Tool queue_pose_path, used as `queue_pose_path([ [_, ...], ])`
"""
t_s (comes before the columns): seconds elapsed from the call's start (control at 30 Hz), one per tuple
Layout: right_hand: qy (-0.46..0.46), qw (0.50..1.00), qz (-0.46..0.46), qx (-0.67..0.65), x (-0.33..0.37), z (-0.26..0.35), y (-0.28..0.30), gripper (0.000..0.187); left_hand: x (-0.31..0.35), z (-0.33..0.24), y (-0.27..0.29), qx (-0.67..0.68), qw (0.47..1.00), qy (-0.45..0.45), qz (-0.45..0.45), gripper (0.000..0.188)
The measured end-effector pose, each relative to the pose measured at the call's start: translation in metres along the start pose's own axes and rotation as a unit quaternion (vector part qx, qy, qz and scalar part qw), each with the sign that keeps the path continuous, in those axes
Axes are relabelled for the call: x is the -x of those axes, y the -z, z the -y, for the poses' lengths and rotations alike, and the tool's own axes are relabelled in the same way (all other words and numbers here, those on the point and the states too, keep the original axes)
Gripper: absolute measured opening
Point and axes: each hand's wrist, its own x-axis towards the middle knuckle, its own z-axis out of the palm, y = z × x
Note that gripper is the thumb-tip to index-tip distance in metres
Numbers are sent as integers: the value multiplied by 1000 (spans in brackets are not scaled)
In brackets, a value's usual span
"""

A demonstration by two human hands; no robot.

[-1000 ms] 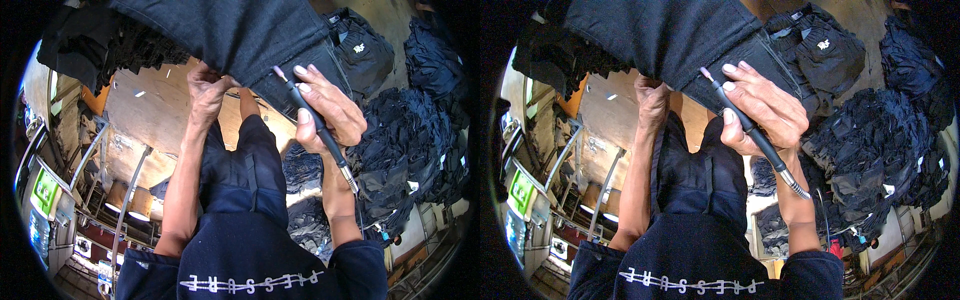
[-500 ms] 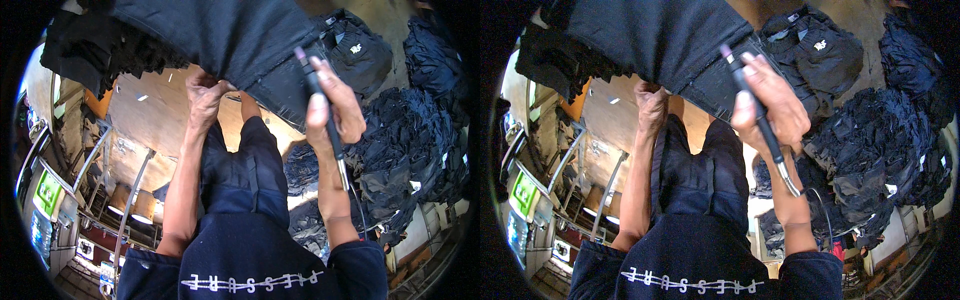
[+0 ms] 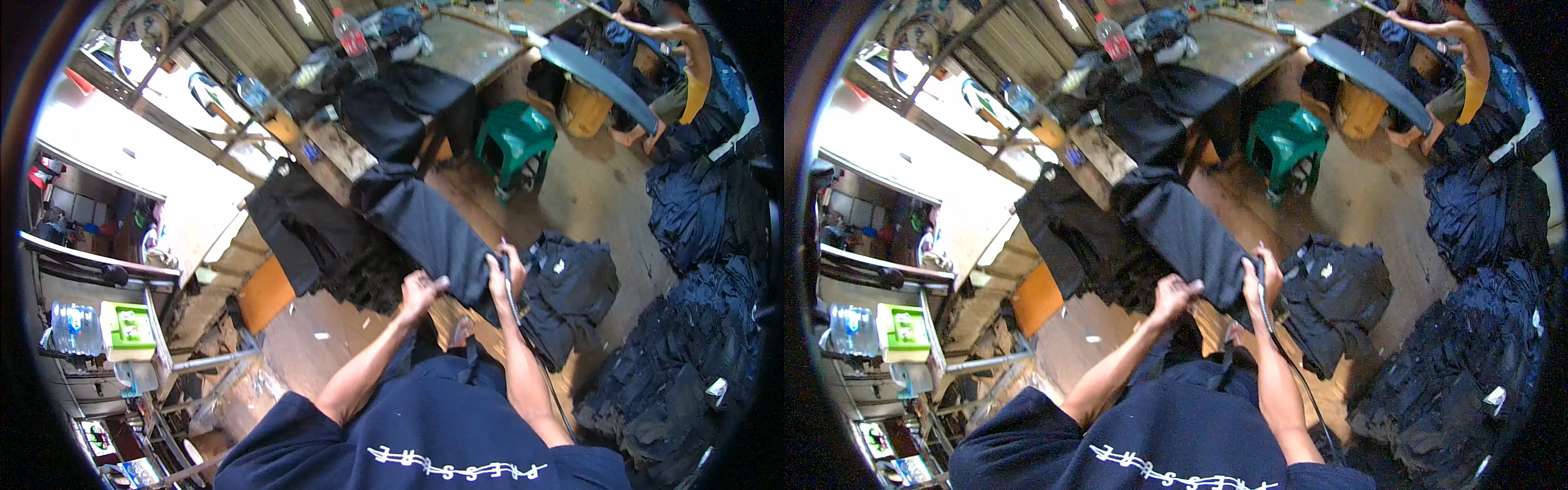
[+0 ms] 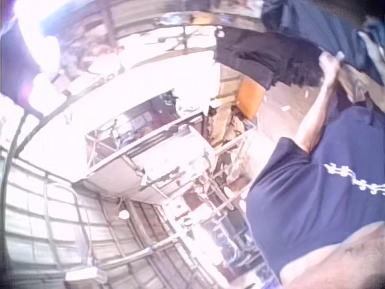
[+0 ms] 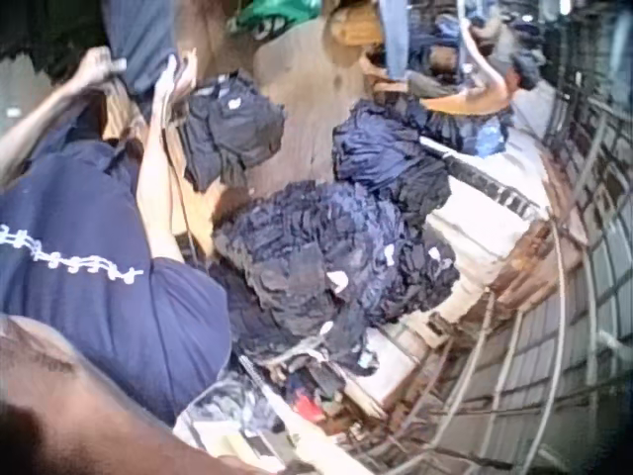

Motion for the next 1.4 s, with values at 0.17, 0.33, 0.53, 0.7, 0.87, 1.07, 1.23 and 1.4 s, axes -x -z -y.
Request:
queue_pose_path([
  [0.17,-98,994,-54,20,26,-22,60,18,19,-28,42,-39,949,-104,294,26],
  [0.33,-63,991,-122,-8,53,-11,62,21,-150,-99,159,-256,903,-321,-127,99],
  [0.53,-117,969,-220,0,68,-5,42,21,-299,-60,173,-441,878,-162,-90,109],
  [0.7,-108,974,-196,40,74,-17,58,19,-266,-78,179,-170,930,-252,208,62],
  [0.87,-43,978,-170,115,90,-27,103,17,-172,-120,189,-75,918,62,385,63],
  [1.07,-81,948,-268,154,151,-37,252,18,-127,-132,6,26,851,-18,525,60],
  [1.23,-44,874,-398,275,213,-32,394,11,4,-42,-173,-195,895,9,401,59],
  [1.4,-166,891,-303,294,257,-57,402,20,130,103,-231,5,903,88,421,51],
])
